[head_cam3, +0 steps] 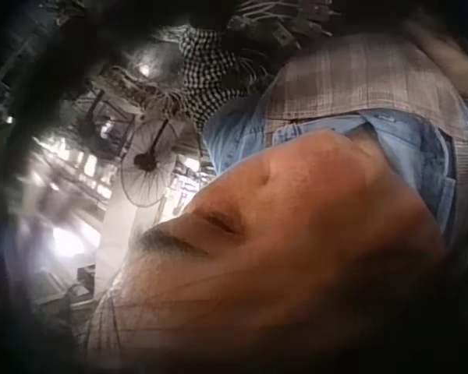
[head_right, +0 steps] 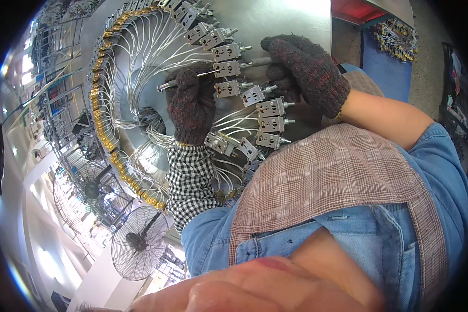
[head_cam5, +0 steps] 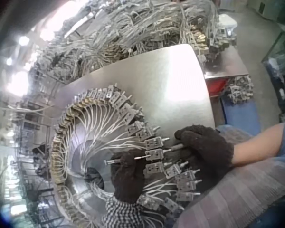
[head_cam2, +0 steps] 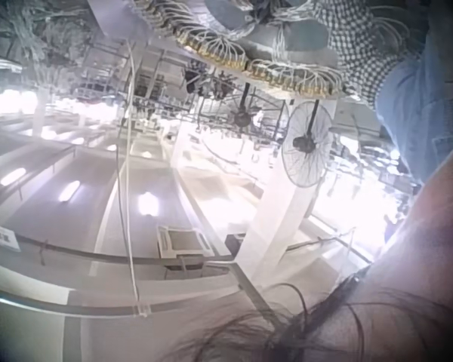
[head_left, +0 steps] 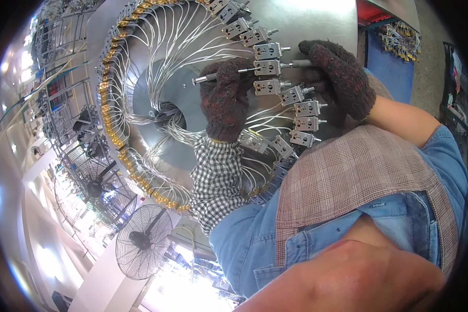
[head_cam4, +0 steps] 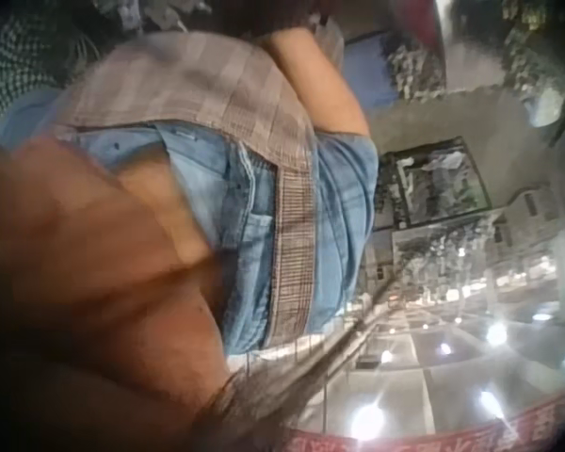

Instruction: Assembling and organizing wires on a circular harness assembly board.

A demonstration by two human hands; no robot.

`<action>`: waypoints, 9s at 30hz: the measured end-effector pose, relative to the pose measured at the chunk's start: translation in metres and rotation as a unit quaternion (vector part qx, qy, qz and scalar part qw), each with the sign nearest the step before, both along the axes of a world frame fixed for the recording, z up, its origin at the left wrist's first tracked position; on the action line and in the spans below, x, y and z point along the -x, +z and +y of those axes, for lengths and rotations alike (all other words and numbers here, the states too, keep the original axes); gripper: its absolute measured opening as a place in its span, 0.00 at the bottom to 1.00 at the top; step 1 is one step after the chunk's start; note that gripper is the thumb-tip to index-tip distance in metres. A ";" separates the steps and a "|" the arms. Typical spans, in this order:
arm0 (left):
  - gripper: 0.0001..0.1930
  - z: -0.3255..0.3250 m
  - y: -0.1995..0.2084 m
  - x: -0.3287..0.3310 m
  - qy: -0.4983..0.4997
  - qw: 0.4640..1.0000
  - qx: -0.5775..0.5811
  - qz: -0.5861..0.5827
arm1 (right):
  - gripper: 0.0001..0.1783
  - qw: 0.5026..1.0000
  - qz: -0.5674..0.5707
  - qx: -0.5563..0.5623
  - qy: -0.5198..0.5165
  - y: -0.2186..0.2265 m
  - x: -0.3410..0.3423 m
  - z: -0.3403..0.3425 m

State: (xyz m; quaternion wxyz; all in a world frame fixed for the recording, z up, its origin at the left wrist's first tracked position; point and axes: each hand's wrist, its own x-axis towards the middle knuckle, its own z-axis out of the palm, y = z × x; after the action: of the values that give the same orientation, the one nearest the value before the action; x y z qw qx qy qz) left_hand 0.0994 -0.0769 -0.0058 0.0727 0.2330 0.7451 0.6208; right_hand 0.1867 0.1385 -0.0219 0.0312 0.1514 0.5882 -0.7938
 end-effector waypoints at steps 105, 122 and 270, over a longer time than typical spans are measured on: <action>0.14 -0.023 0.008 -0.020 0.024 0.858 -0.271 -0.436 | 0.25 0.987 -0.073 0.133 -0.055 0.013 -0.013 0.002; 0.11 -0.020 -0.011 -0.019 -0.001 0.847 -0.329 -0.417 | 0.22 0.990 -0.038 0.132 -0.007 0.024 -0.016 -0.002; 0.06 -0.017 -0.022 -0.017 -0.074 0.964 -0.125 -0.221 | 0.39 0.771 0.414 -0.482 0.046 -0.013 -0.015 0.013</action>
State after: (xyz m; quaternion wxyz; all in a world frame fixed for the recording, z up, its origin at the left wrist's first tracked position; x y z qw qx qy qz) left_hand 0.1164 -0.0942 -0.0273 0.2518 0.1516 0.6077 0.7378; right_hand 0.2022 0.1515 -0.0352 -0.2560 -0.2240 0.8560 -0.3892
